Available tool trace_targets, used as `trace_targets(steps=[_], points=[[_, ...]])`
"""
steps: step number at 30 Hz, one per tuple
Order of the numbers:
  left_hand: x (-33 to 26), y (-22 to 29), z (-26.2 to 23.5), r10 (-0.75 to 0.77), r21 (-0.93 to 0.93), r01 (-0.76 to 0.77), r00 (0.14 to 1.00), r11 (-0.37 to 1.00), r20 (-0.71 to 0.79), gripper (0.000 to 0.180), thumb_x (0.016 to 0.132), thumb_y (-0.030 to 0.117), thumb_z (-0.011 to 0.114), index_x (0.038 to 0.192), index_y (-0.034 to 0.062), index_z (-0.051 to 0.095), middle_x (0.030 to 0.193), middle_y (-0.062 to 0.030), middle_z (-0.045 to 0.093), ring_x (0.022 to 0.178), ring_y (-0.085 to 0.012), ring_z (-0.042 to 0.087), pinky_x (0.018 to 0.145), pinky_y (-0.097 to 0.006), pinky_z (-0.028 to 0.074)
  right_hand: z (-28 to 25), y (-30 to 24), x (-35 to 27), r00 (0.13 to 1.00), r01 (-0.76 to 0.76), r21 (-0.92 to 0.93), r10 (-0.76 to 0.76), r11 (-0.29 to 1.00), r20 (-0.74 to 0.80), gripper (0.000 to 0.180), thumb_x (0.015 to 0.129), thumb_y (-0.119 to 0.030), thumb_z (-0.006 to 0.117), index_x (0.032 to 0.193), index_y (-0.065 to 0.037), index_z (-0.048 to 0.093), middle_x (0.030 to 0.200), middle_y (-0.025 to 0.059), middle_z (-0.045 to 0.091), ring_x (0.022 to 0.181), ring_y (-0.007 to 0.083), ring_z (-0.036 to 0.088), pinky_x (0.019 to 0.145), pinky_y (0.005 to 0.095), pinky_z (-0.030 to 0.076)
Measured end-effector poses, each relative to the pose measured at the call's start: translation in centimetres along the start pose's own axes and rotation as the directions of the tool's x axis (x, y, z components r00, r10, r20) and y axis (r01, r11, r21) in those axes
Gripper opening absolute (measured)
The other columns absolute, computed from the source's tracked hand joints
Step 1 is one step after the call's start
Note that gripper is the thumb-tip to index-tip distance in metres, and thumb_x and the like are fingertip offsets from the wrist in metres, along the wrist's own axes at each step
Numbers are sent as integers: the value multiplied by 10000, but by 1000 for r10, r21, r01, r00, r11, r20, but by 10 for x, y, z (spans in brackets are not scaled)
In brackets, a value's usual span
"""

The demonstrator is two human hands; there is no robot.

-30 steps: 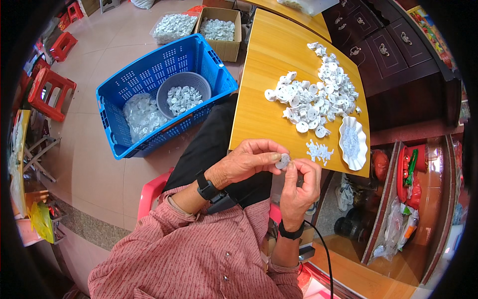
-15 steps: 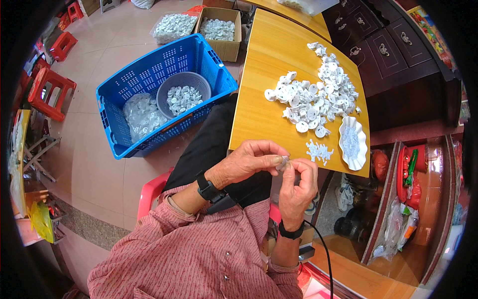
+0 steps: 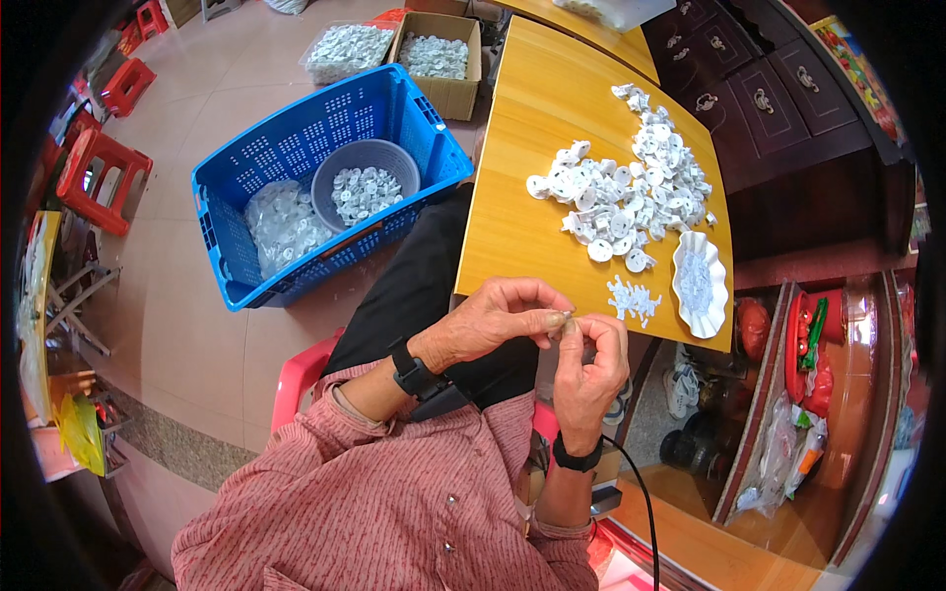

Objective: Assembling small white plastic components by hand.

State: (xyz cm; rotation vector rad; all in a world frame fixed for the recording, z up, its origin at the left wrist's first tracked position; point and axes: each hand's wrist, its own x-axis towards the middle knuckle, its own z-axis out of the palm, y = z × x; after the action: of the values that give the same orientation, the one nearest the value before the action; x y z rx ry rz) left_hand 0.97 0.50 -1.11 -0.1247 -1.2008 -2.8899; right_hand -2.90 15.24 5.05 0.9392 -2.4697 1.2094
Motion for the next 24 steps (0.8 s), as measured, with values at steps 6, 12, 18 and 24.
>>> trace_targets(steps=[6,12,18,24], points=[[1,-2,0,-9,0,9,1000,1000,-20,263,961,188,654,1128,-13,635,1007,-55,667,845,-113,631,751,-262,548,0,-3,-1,998,-60,22,60,998,17,104,872,-19,661,892,-11,559,891,130,591,803,284,598,718,385,480],[1,-1,-1,-21,-28,20,1000,999,-22,260,964,191,649,1131,-8,631,1000,-53,664,826,-111,631,749,-260,547,1,2,-1,999,-41,55,40,998,4,86,875,-14,656,874,-2,571,900,126,599,800,273,600,716,368,483],[1,-4,-3,-4,16,4,1000,1000,9,265,970,187,634,1152,-5,628,1036,-70,661,877,-121,642,767,-274,567,0,-2,0,998,-54,52,53,997,18,80,881,-14,655,876,4,578,895,123,600,797,250,602,710,344,490],[2,-2,-2,-40,-178,41,999,983,8,273,996,191,588,1173,-13,620,1014,-71,661,867,-134,648,752,-274,574,0,2,-2,991,-135,185,131,973,32,83,888,-23,658,867,9,585,901,121,604,806,230,603,725,329,490]])
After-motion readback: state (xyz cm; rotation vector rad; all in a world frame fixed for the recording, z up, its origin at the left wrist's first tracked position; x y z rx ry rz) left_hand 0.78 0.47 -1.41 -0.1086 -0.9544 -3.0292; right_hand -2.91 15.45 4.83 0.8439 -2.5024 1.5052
